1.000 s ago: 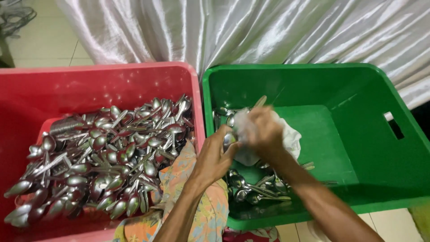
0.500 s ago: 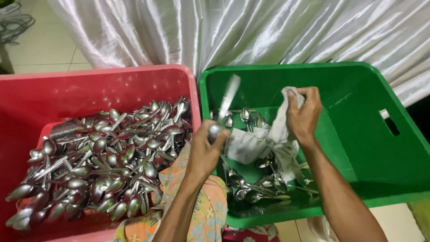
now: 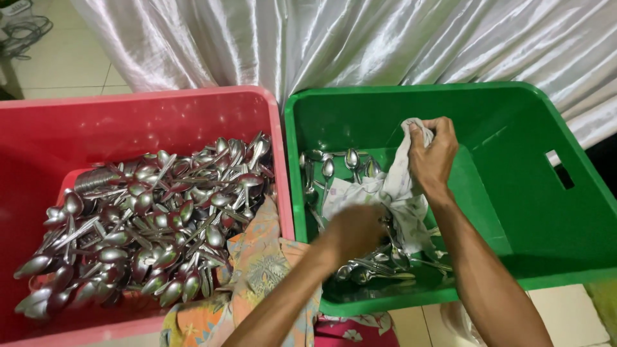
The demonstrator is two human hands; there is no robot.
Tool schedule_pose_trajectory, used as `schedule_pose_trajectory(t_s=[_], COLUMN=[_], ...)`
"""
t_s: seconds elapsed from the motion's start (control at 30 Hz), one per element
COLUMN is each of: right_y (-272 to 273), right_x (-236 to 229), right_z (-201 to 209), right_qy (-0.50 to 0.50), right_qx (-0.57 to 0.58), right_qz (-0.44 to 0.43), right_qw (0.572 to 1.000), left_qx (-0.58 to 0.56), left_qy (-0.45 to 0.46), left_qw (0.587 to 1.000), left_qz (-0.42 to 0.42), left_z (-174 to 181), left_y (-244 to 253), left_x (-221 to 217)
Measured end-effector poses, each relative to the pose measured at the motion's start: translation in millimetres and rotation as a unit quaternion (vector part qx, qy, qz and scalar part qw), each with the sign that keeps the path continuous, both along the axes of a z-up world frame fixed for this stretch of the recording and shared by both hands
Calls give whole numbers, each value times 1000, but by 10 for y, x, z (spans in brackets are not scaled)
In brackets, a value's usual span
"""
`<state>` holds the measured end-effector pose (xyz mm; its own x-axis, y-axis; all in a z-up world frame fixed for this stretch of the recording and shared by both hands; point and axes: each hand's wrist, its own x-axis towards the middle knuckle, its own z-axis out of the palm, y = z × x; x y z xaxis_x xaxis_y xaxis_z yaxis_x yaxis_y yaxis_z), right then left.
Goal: Wiping metal spoons with a cloth and transferring them from a red bin to a green bin
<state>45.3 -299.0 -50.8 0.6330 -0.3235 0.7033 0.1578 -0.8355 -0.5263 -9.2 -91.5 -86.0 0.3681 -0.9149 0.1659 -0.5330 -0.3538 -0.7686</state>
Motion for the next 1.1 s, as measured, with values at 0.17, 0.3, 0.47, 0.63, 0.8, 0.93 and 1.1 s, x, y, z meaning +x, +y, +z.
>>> schedule_pose_trajectory(t_s=[0.17,0.3,0.47,0.63,0.8,0.93,1.1], right_y=[-14,-48,-12,5,10,-52,-108], right_x=[-18,23,-1,-15,-7,1,14], right_z=[6,15,3,29,50,31,53], right_qy=[-1,2,-6,-11,-13,-13,-23], right_qx=[7,14,20,29,31,24,16], right_qz=[6,2,10,12,21,17,10], right_qw=[1000,1000,1000,999,999,999,1000], left_qx=[-54,110,151,83,76,46,-42], left_qy=[557,538,627,638,620,598,561], left_qw=[803,771,668,691,702,746,788], left_qz=[206,322,373,329,343,291,250], left_z=[-1169,-2335,-1959,-2478,-1991,-1905,-419], left_y=[-966,-1334,-922,-953,-843,-960,-315], left_x=[-207,150,205,118,-10,52,238])
